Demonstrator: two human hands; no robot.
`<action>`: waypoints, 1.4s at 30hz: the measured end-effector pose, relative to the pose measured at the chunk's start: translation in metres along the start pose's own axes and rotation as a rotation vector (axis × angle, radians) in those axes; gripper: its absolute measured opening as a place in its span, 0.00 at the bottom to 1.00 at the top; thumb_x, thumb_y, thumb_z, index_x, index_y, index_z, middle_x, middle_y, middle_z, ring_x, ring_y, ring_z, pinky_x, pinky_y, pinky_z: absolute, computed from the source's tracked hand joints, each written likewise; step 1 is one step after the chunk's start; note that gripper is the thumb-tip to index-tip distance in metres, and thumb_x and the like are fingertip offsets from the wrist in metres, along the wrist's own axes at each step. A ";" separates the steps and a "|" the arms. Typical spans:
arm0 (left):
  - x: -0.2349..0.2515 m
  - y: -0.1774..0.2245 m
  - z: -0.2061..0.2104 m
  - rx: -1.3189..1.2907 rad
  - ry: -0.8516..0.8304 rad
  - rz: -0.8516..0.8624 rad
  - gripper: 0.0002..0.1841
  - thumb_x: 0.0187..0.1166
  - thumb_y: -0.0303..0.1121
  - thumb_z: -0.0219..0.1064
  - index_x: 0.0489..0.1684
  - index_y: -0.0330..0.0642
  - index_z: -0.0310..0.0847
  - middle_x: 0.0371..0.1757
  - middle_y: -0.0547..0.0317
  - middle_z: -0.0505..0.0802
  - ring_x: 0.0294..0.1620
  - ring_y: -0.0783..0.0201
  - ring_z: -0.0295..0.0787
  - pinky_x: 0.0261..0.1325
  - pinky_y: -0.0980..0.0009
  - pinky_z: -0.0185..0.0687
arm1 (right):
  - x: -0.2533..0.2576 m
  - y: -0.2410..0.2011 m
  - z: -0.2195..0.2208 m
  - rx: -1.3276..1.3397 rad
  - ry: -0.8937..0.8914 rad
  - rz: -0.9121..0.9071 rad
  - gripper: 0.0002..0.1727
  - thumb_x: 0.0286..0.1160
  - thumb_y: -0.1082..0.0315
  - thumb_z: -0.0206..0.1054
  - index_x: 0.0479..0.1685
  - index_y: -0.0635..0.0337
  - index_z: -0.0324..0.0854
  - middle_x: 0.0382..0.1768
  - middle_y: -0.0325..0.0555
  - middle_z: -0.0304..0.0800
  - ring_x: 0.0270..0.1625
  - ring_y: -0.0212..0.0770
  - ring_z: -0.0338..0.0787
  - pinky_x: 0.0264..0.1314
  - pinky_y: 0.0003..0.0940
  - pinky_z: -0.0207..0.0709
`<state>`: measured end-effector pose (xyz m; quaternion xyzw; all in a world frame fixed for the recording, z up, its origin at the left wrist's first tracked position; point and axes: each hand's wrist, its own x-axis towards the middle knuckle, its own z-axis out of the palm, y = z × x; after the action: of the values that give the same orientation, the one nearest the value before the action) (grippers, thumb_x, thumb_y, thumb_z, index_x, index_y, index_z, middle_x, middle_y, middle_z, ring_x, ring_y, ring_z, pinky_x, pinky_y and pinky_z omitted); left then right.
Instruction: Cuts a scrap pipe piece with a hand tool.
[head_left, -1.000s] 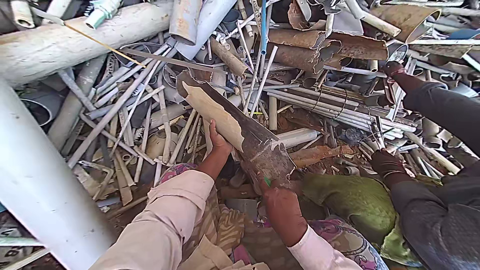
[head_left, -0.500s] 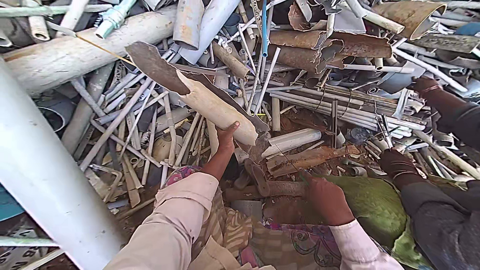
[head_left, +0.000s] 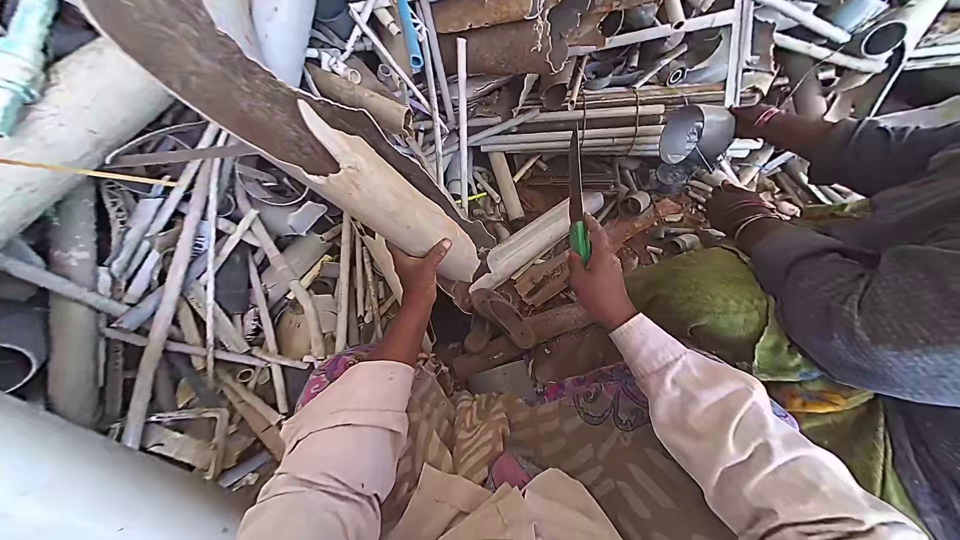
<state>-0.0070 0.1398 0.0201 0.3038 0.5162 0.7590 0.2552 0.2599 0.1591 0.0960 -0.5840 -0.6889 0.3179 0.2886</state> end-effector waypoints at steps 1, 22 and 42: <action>-0.002 0.002 0.000 0.018 -0.024 0.015 0.63 0.49 0.25 0.85 0.89 0.36 0.37 0.76 0.44 0.75 0.72 0.62 0.80 0.73 0.65 0.79 | -0.001 0.000 0.008 -0.004 -0.094 0.000 0.38 0.88 0.70 0.61 0.95 0.56 0.49 0.52 0.71 0.87 0.43 0.65 0.90 0.50 0.65 0.82; 0.003 0.009 -0.008 -0.010 -0.088 -0.126 0.45 0.63 0.22 0.73 0.85 0.35 0.50 0.67 0.46 0.81 0.61 0.65 0.85 0.64 0.67 0.83 | 0.009 -0.003 0.003 -0.281 -0.388 -0.021 0.38 0.87 0.70 0.60 0.97 0.49 0.52 0.67 0.69 0.84 0.67 0.69 0.86 0.69 0.68 0.76; 0.005 0.023 -0.010 -0.267 -0.143 -0.324 0.36 0.76 0.32 0.59 0.84 0.32 0.46 0.60 0.47 0.82 0.55 0.67 0.85 0.60 0.68 0.84 | -0.039 -0.003 0.014 -0.505 -0.432 -0.305 0.30 0.91 0.60 0.55 0.92 0.43 0.64 0.65 0.67 0.86 0.54 0.68 0.92 0.55 0.66 0.81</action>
<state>-0.0196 0.1298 0.0398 0.2335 0.4337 0.7463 0.4476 0.2536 0.1185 0.0886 -0.4467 -0.8700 0.2070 0.0271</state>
